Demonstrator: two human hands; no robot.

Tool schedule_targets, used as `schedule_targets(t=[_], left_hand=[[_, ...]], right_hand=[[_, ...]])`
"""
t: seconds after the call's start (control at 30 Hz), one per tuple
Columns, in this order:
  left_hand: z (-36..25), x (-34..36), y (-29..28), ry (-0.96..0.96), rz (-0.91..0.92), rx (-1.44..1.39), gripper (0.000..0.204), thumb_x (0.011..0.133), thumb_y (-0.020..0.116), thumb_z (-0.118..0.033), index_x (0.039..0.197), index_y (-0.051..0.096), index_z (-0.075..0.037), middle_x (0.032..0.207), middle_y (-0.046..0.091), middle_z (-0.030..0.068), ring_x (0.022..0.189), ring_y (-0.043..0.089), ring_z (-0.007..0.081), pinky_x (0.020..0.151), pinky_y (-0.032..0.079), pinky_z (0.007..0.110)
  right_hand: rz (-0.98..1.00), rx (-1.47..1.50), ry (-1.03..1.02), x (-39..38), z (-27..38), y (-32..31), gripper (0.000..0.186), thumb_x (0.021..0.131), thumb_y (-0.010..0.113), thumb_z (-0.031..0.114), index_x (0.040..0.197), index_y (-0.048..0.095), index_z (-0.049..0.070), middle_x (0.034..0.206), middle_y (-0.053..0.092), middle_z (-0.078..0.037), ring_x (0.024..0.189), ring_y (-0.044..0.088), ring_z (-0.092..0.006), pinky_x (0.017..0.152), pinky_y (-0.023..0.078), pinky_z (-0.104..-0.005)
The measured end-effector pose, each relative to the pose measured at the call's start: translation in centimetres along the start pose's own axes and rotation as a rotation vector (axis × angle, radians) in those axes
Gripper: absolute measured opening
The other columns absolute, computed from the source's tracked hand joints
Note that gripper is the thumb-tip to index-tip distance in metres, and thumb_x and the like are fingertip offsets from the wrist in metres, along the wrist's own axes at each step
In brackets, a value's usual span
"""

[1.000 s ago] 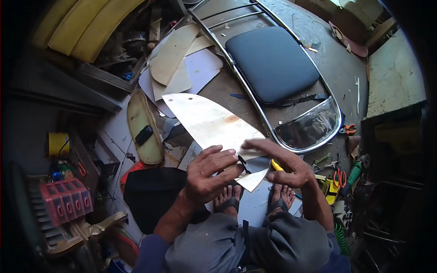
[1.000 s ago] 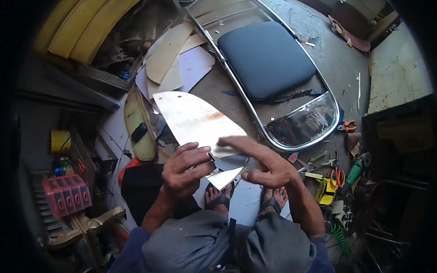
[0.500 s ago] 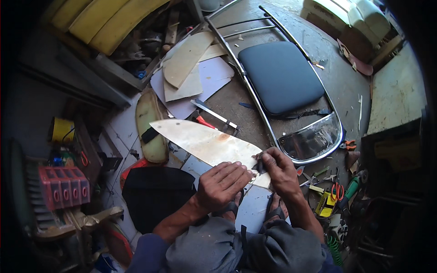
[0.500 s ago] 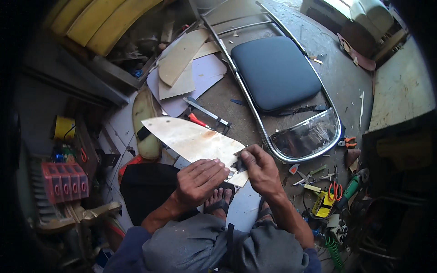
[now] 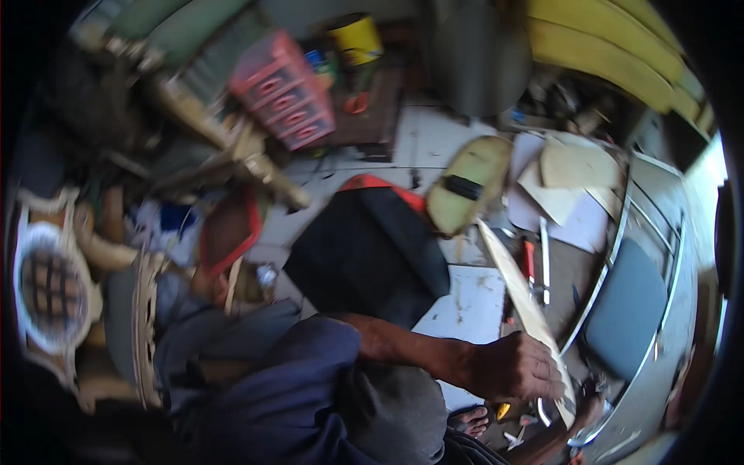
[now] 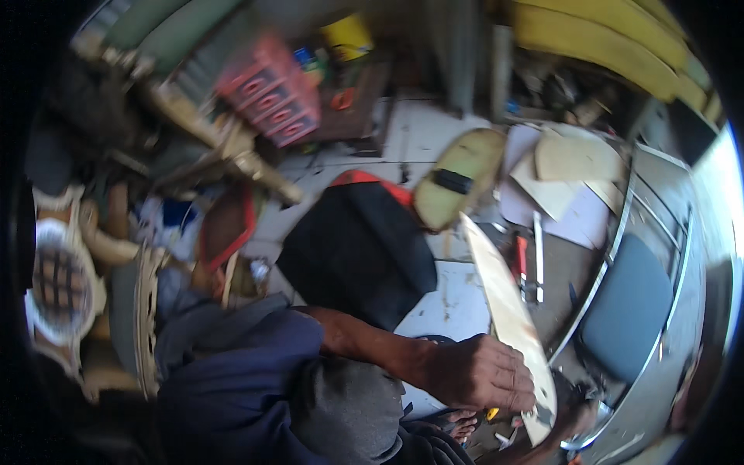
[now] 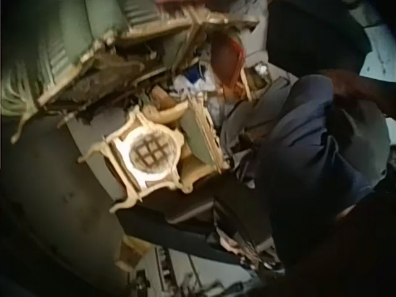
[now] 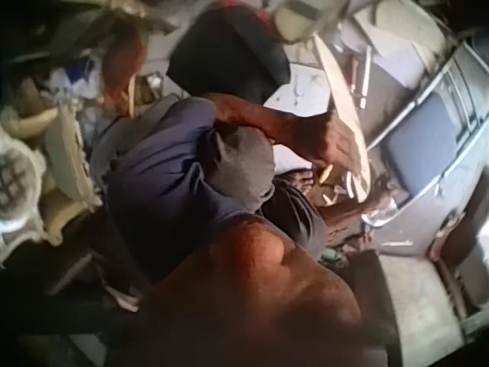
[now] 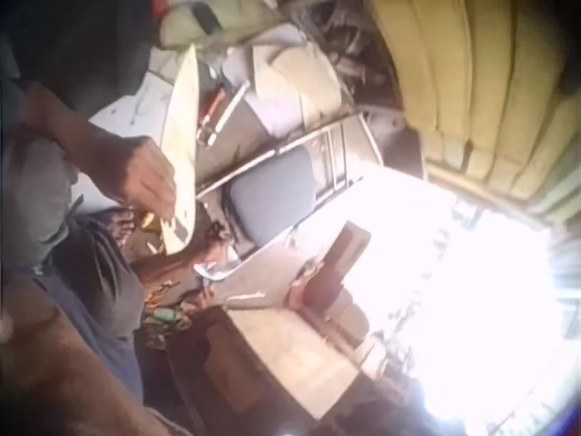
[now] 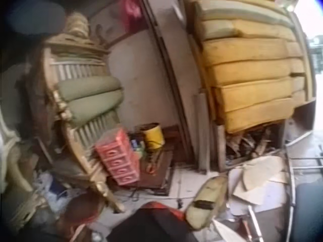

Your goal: The person marks and removes a wooden piece from a metal chair frame, then positions a new wooden base onto the frame and secures it with a clamp.

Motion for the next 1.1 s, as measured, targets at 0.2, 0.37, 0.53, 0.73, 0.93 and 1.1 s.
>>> schedule_targets(t=[0.2, 0.37, 0.53, 0.73, 0.93, 1.1], left_hand=[[-4.8, -1.7, -8.4, -0.33, -0.393, 0.001, 0.019, 0.084, 0.073, -0.007, 0.103, 0.069, -0.004, 0.099, 0.071, 0.0097, 0.09, 0.07, 0.027, 0.077, 0.057, 0.039], [-7.9, -5.8, -11.2, -0.739, -0.867, -0.422, 0.02, 0.089, 0.073, -0.006, 0.108, 0.07, 0.0, 0.103, 0.074, 0.0089, 0.095, 0.069, 0.0151, 0.085, 0.055, 0.031], [-8.3, -9.8, -12.3, -0.566, -1.101, -0.311, 0.021, 0.095, 0.068, -0.007, 0.114, 0.067, 0.001, 0.102, 0.071, 0.0076, 0.099, 0.063, 0.0104, 0.086, 0.051, 0.028], [-11.0, -12.5, -13.0, -0.516, -1.285, -0.299, 0.021, 0.097, 0.066, -0.013, 0.113, 0.066, 0.001, 0.101, 0.071, 0.0041, 0.093, 0.061, 0.0072, 0.081, 0.05, 0.026], [-11.6, -12.9, -13.2, -0.734, -1.354, -0.195, 0.021, 0.096, 0.066, -0.013, 0.11, 0.069, 0.002, 0.092, 0.072, 0.0045, 0.08, 0.063, 0.0081, 0.069, 0.052, 0.026], [-9.8, -13.7, -11.9, -0.689, -1.409, -0.36, 0.021, 0.097, 0.066, -0.015, 0.109, 0.071, 0.001, 0.092, 0.073, 0.0045, 0.079, 0.063, 0.0085, 0.069, 0.053, 0.027]], right_hand=[[0.056, 0.213, 0.058, 2.1, 14.1, 3.3, 0.052, 0.096, 0.056, 0.041, 0.125, 0.045, 0.0, 0.118, 0.057, -0.018, 0.106, 0.058, -0.0317, 0.095, 0.043, -0.0496], [0.43, 0.472, 0.01, 2.8, 19.9, 9.0, 0.077, 0.097, 0.051, 0.056, 0.146, 0.028, 0.001, 0.14, 0.048, -0.021, 0.125, 0.052, -0.0368, 0.109, 0.035, -0.0586], [0.911, 0.861, 0.174, 2.6, 26.7, 17.0, 0.078, 0.096, 0.065, 0.031, 0.152, 0.024, -0.004, 0.145, 0.046, -0.023, 0.133, 0.049, -0.0339, 0.107, 0.042, -0.0467], [1.02, 0.683, -0.326, -0.7, 26.2, 22.2, 0.088, 0.094, 0.07, 0.034, 0.155, 0.019, -0.003, 0.15, 0.038, -0.023, 0.129, 0.046, -0.0313, 0.108, 0.038, -0.0467], [1.254, 0.698, -0.329, -1.9, 29.2, 20.3, 0.087, 0.082, 0.083, 0.019, 0.148, 0.032, -0.004, 0.141, 0.043, -0.031, 0.106, 0.061, -0.0332, 0.074, 0.064, -0.041], [1.061, 0.488, -0.218, -3.3, 30.8, 16.3, 0.114, 0.07, 0.09, 0.04, 0.152, 0.025, -0.003, 0.148, 0.032, -0.029, 0.123, 0.049, -0.0399, 0.103, 0.047, -0.0577]])
Point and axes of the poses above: each hand's wrist, its own x-axis towards the middle knuckle, its own y-axis out of the palm, z = x × y, the point moved 1 cm from there along x, towards the middle knuckle
